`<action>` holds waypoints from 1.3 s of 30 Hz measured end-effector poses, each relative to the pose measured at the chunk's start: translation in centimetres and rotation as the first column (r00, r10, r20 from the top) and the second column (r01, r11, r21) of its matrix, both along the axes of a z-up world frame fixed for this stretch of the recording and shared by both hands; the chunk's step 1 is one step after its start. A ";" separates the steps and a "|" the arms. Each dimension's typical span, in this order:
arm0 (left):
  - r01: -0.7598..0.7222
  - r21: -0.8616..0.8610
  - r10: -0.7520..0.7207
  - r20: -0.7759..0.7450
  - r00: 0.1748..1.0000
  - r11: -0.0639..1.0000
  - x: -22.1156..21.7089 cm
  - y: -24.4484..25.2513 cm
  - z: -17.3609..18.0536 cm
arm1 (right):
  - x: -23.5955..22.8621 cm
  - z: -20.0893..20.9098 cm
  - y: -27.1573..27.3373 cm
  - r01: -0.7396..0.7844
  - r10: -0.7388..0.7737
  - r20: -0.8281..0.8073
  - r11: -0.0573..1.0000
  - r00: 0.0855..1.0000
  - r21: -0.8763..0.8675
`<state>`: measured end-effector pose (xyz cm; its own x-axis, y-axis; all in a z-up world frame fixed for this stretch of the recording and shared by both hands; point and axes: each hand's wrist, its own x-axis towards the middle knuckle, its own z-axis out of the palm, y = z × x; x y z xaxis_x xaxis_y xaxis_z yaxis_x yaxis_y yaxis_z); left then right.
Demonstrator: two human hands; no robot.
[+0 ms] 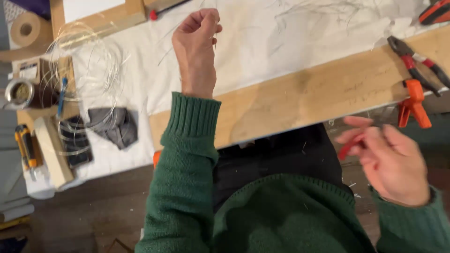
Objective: Twisting and cutting thin metal wires using pliers at a workshop workbench.
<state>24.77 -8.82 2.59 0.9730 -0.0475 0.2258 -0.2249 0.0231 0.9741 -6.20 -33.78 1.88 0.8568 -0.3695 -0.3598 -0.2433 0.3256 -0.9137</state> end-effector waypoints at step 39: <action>-0.191 0.582 -0.438 0.755 0.489 0.790 -24.3 6.7 11.0 | -2.0 8.0 9.8 -0.189 0.615 0.171 0.476 0.770 -0.859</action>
